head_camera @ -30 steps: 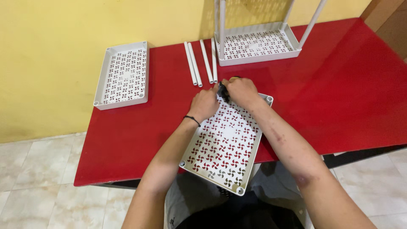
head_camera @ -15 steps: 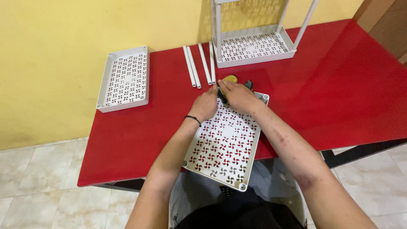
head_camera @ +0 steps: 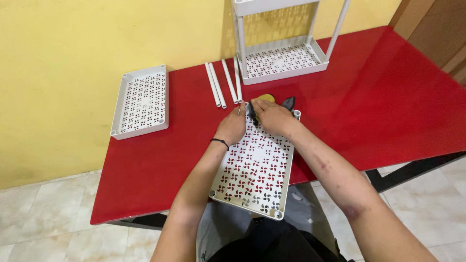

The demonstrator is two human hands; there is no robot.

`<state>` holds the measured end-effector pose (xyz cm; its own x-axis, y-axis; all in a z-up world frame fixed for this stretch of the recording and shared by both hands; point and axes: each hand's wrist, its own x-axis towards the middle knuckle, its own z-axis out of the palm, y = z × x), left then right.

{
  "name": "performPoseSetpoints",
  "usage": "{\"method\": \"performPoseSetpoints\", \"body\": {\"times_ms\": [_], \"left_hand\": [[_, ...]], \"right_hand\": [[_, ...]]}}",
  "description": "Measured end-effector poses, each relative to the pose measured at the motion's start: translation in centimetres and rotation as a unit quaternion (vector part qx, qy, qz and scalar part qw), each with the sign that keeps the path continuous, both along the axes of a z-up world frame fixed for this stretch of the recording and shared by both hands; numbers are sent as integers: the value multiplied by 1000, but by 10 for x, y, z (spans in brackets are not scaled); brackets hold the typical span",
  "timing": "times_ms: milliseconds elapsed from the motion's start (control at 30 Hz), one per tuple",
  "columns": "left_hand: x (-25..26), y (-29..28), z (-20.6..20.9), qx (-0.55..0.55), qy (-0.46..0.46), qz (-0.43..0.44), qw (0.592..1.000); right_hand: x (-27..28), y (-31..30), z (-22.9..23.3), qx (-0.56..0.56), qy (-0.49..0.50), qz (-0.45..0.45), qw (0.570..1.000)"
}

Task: The person wipes white perforated plastic trays with a yellow cloth, then inserts white plastic poles into the tray corners to assemble a two-tier shelf. The person handles the trays and poles one at a time and places the assembled unit on a red table.

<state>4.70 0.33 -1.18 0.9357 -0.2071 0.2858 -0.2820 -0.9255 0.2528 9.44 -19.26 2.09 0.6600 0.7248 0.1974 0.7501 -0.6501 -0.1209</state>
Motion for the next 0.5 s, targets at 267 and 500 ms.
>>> {"method": "performPoseSetpoints", "body": {"times_ms": [267, 500], "left_hand": [[-3, -3, 7, 28, 33, 17, 999], [-7, -6, 7, 7, -73, -20, 997]], "right_hand": [[8, 27, -19, -109, -55, -36, 992], [-11, 2, 0, -55, 42, -77, 995]]}}
